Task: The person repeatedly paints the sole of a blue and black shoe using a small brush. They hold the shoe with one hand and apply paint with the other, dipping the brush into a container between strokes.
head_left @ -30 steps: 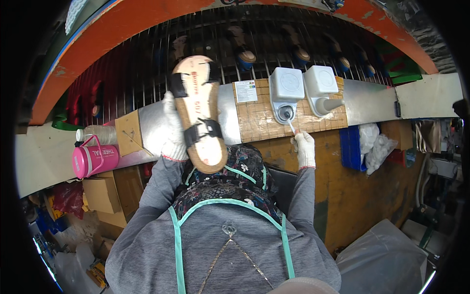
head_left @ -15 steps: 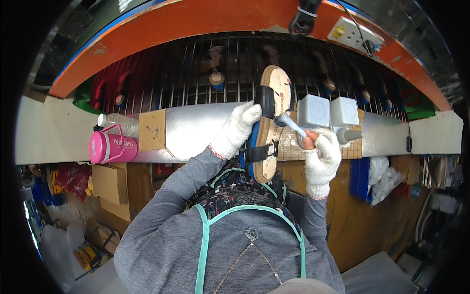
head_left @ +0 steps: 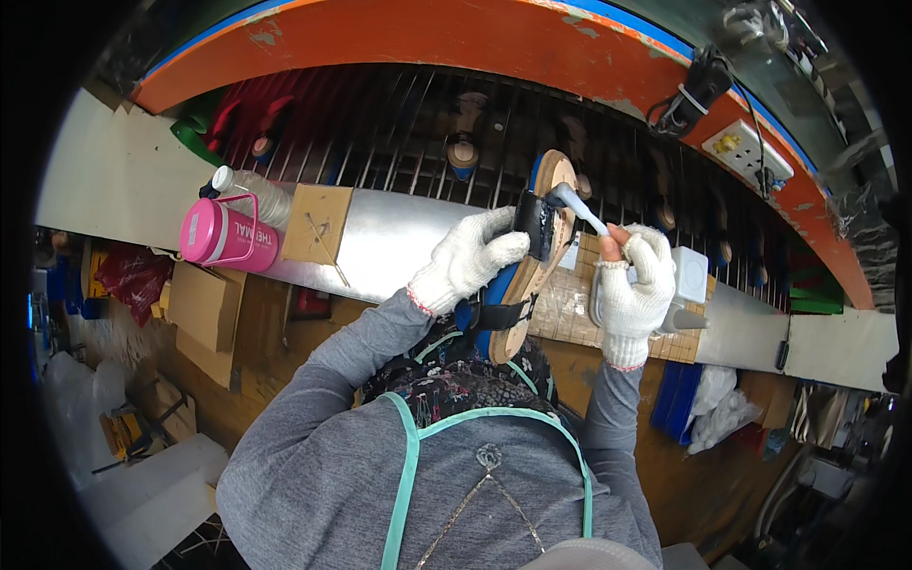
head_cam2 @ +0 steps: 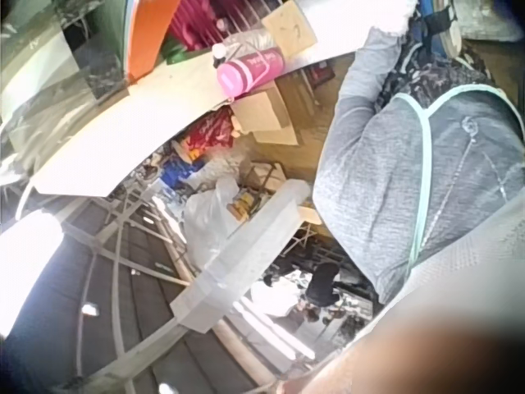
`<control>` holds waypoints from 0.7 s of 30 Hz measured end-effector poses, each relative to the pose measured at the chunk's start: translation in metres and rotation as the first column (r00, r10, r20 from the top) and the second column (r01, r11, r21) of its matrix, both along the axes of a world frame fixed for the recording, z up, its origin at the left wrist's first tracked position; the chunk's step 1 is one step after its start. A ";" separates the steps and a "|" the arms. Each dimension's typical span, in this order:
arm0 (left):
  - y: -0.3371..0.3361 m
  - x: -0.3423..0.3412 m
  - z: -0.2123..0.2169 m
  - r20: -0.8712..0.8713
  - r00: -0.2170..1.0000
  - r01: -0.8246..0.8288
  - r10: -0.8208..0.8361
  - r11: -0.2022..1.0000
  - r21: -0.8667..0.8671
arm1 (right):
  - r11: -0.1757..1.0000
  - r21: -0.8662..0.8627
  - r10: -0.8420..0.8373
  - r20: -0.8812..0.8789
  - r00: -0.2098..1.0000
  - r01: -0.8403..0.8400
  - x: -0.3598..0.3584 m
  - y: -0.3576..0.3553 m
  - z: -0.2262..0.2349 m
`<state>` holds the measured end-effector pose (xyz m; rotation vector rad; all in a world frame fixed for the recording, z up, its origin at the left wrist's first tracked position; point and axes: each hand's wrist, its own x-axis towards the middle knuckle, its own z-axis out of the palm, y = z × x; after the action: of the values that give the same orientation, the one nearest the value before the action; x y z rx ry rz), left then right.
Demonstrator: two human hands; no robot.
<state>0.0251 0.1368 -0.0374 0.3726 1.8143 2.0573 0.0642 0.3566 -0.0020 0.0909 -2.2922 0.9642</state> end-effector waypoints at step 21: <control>0.016 -0.024 0.015 0.322 0.936 0.021 -0.145 0.933 0.359 | 0.979 -0.199 0.060 0.087 0.994 -0.041 0.007 0.007 -0.002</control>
<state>0.0008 0.1528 -0.0221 0.1632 1.2086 2.2207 0.0709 0.3636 -0.0035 0.0209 -2.2734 1.2402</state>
